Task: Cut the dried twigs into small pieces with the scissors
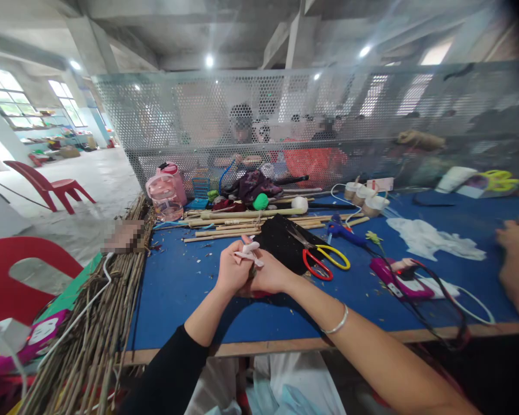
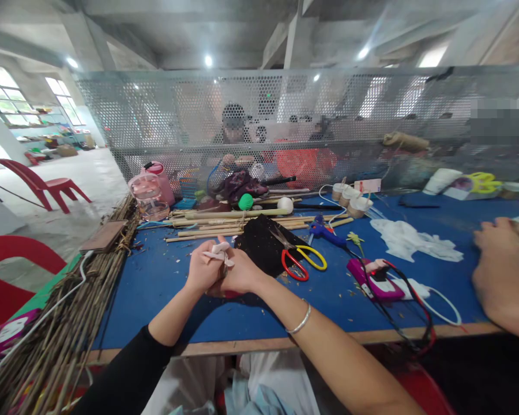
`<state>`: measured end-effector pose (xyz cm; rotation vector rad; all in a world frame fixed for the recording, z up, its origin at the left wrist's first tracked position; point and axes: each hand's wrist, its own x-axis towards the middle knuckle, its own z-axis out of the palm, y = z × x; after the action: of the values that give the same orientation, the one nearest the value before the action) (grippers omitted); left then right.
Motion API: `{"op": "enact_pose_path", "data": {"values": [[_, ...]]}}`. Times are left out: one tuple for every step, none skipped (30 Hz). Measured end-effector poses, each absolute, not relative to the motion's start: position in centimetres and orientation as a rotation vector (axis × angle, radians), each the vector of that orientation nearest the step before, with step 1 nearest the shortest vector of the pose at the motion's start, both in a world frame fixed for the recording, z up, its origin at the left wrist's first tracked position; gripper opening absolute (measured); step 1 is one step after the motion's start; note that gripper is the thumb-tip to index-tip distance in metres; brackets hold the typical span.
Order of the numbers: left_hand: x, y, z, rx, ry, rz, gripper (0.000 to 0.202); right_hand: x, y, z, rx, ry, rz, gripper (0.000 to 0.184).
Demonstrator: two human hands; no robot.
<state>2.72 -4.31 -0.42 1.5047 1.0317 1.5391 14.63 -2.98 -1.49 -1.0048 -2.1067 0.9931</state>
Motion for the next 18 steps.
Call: {"op": "enact_pose_path", "data": {"values": [[2.9, -4.6, -0.1, 1.431, 1.036, 1.579, 0.023, 14.2, -2.8, -1.4, -1.024, -2.229, 0.873, 0.068], [3.0, -4.9, 0.1, 1.366, 1.048, 1.622, 0.023, 13.8, -2.6, -1.4, -1.033, -2.326, 0.771, 0.056], [3.0, -5.0, 0.2, 1.321, 1.062, 1.662, 0.023, 13.6, -2.3, -1.5, -1.035, -2.408, 0.681, 0.045], [3.1, -5.1, 0.3, 1.3, 1.076, 1.698, 0.024, 13.4, -2.1, -1.6, -1.034, -2.475, 0.607, 0.037], [3.0, -5.1, 0.3, 1.31, 1.087, 1.726, 0.025, 13.3, -1.9, -1.7, -1.033, -2.527, 0.548, 0.03], [3.0, -5.1, 0.2, 1.353, 1.099, 1.747, 0.027, 13.2, -1.8, -1.9, -1.033, -2.564, 0.502, 0.026], [3.0, -5.0, 0.1, 1.419, 1.111, 1.761, 0.028, 13.0, -1.7, -2.0, -1.038, -2.576, 0.458, 0.023], [3.0, -5.0, 0.0, 1.491, 1.125, 1.771, 0.028, 12.9, -1.8, -2.2, -1.05, -2.568, 0.415, 0.019], [3.0, -5.0, -0.1, 1.561, 1.141, 1.774, 0.029, 12.8, -1.9, -2.2, -1.062, -2.55, 0.375, 0.016], [3.0, -4.9, -0.2, 1.625, 1.159, 1.772, 0.029, 12.6, -2.1, -2.3, -1.071, -2.527, 0.338, 0.012], [3.0, -5.0, -0.2, 1.677, 1.173, 1.767, 0.029, 12.4, -2.3, -2.3, -1.071, -2.5, 0.312, 0.008], [2.9, -5.0, -0.2, 1.717, 1.178, 1.766, 0.029, 12.2, -2.5, -2.3, -1.061, -2.463, 0.307, 0.006], [2.9, -5.1, -0.1, 1.745, 1.182, 1.773, 0.028, 12.0, -2.7, -2.2, -1.042, -2.423, 0.322, 0.005], [2.8, -5.1, 0.0, 1.758, 1.192, 1.794, 0.029, 11.9, -2.8, -2.1, -1.017, -2.385, 0.347, 0.007], [2.8, -5.1, 0.1, 1.752, 1.212, 1.828, 0.029, 11.9, -2.9, -2.0, -0.999, -2.346, 0.368, 0.008], [2.6, -5.1, 0.3, 1.74, 1.241, 1.858, 0.03, 11.9, -3.0, -2.0, -0.99, -2.308, 0.393, 0.01], [2.5, -4.9, 0.6, 1.733, 1.275, 1.87, 0.03, 11.8, -3.0, -1.9, -0.984, -2.278, 0.428, 0.012], [2.4, -4.6, 0.9, 1.741, 1.315, 1.847, 0.029, 11.8, -2.9, -1.9, -0.981, -2.257, 0.474, 0.015]]}}
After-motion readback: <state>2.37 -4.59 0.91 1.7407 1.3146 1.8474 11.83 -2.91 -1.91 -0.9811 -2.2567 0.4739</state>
